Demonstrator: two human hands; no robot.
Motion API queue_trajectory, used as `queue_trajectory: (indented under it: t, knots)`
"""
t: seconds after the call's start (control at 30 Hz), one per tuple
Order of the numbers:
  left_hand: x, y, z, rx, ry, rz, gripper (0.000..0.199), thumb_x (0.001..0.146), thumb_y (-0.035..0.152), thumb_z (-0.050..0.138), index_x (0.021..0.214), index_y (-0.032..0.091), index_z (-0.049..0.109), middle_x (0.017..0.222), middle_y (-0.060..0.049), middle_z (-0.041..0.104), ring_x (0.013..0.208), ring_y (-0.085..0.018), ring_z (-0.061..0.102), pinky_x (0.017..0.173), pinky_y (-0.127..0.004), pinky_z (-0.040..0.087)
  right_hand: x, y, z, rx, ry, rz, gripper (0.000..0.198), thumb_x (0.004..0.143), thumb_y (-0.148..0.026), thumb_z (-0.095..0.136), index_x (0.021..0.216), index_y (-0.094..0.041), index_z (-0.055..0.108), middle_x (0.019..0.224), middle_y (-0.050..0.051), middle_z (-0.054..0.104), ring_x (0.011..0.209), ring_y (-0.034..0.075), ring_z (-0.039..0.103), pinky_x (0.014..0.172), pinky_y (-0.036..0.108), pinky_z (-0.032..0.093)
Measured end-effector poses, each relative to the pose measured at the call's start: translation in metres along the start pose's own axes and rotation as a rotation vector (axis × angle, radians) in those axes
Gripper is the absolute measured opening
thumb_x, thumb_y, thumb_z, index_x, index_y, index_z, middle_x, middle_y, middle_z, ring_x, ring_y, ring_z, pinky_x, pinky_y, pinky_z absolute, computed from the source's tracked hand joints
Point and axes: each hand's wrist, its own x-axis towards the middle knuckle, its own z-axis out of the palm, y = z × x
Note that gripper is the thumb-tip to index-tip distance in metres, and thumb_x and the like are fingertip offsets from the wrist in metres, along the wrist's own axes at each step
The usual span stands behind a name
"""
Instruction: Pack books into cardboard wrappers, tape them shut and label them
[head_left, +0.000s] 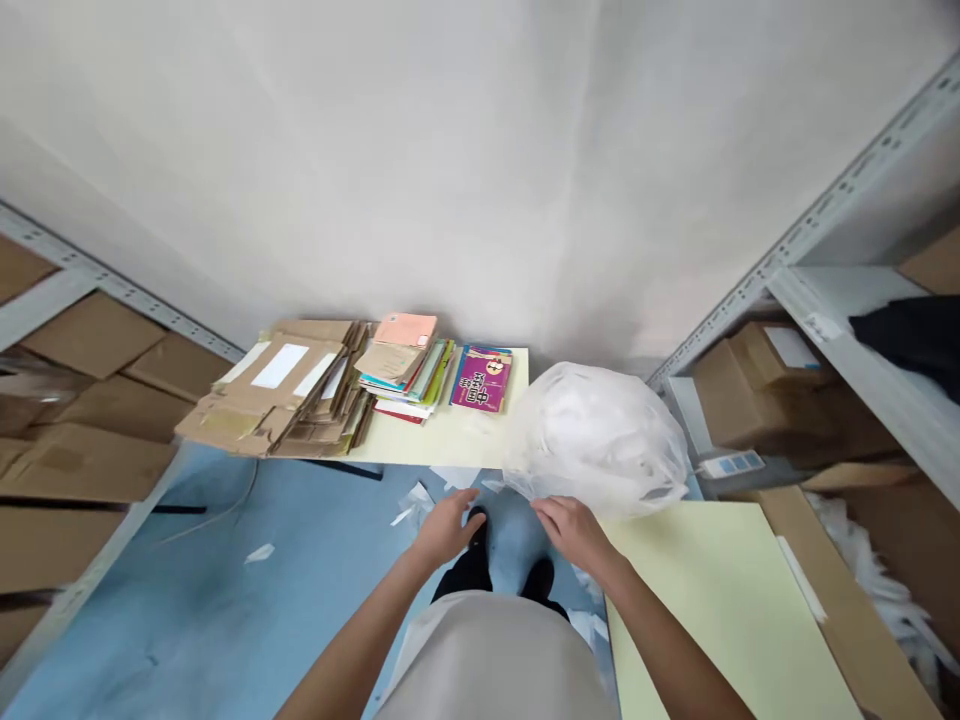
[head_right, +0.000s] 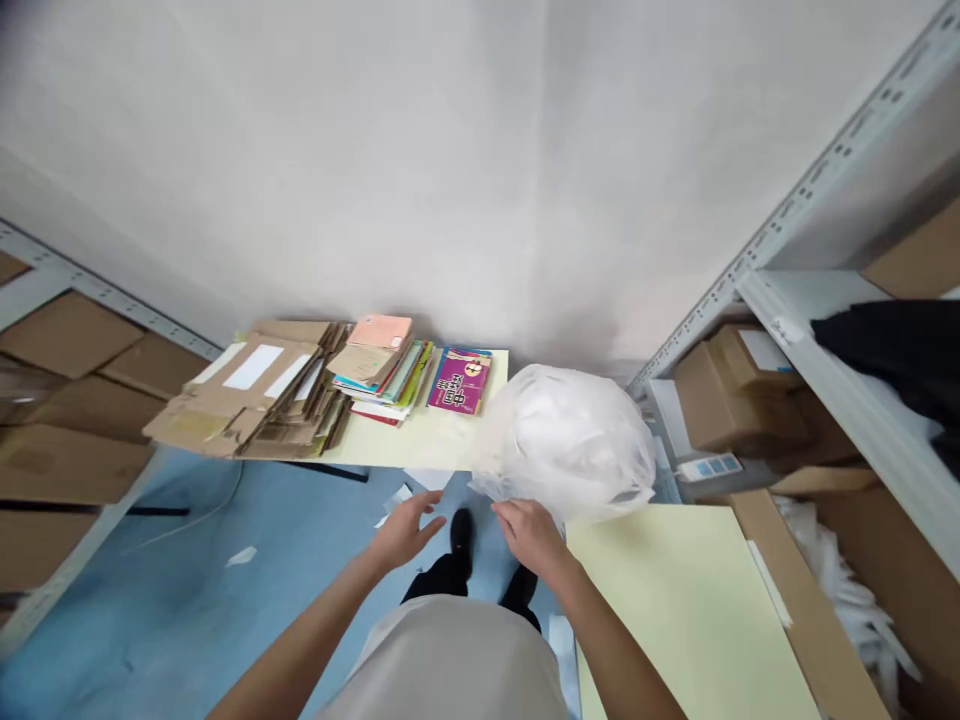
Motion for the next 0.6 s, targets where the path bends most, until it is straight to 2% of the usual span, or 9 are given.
queue_trajectory:
  t: [0.13,0.3,0.43,0.53,0.6]
  knots:
    - [-0.008,-0.034,-0.031,-0.039,0.117,-0.08,0.044,0.085,0.04,0.049,0.121,0.015,0.057,0.114,-0.016,0.066,0.096,-0.027,0.066,0.084,-0.041,0.051,0.053,-0.025,0.0,-0.046,-0.042,-0.095,0.031,0.093,-0.02,0.04,0.109,-0.022,0.067,0.098,0.006,0.072,0.089,0.019,0.066,0.082,0.031,0.049]
    - [0.013,-0.077,-0.085,-0.068,0.217,-0.069,0.042,0.083,0.038,0.051,0.118,0.015,0.058,0.116,-0.016,0.066,0.095,-0.026,0.067,0.087,-0.041,0.05,0.128,-0.058,0.021,-0.136,-0.118,-0.202,0.027,0.091,-0.018,0.044,0.105,-0.02,0.068,0.096,0.006,0.071,0.092,0.019,0.064,0.084,0.031,0.049]
    - [0.042,-0.11,-0.141,-0.153,0.282,-0.026,0.041,0.083,0.038,0.053,0.117,0.016,0.059,0.118,-0.014,0.065,0.096,-0.024,0.066,0.088,-0.039,0.051,0.203,-0.087,0.038,-0.207,-0.021,-0.203,0.03,0.089,-0.016,0.045,0.112,-0.018,0.065,0.11,0.01,0.067,0.105,0.02,0.06,0.094,0.036,0.046]
    - [0.069,-0.127,-0.178,-0.25,0.299,-0.001,0.039,0.081,0.036,0.057,0.114,0.015,0.061,0.113,-0.013,0.067,0.097,-0.024,0.065,0.088,-0.039,0.051,0.256,-0.105,0.048,-0.272,0.072,-0.133,0.037,0.088,-0.016,0.046,0.122,-0.017,0.059,0.127,0.013,0.059,0.118,0.024,0.052,0.101,0.041,0.041]
    - [0.087,-0.135,-0.194,-0.359,0.296,0.016,0.038,0.08,0.035,0.059,0.112,0.015,0.062,0.111,-0.013,0.067,0.097,-0.023,0.065,0.085,-0.037,0.052,0.283,-0.113,0.053,-0.313,0.114,-0.074,0.041,0.087,-0.017,0.045,0.127,-0.016,0.055,0.135,0.015,0.052,0.125,0.026,0.047,0.104,0.045,0.039]
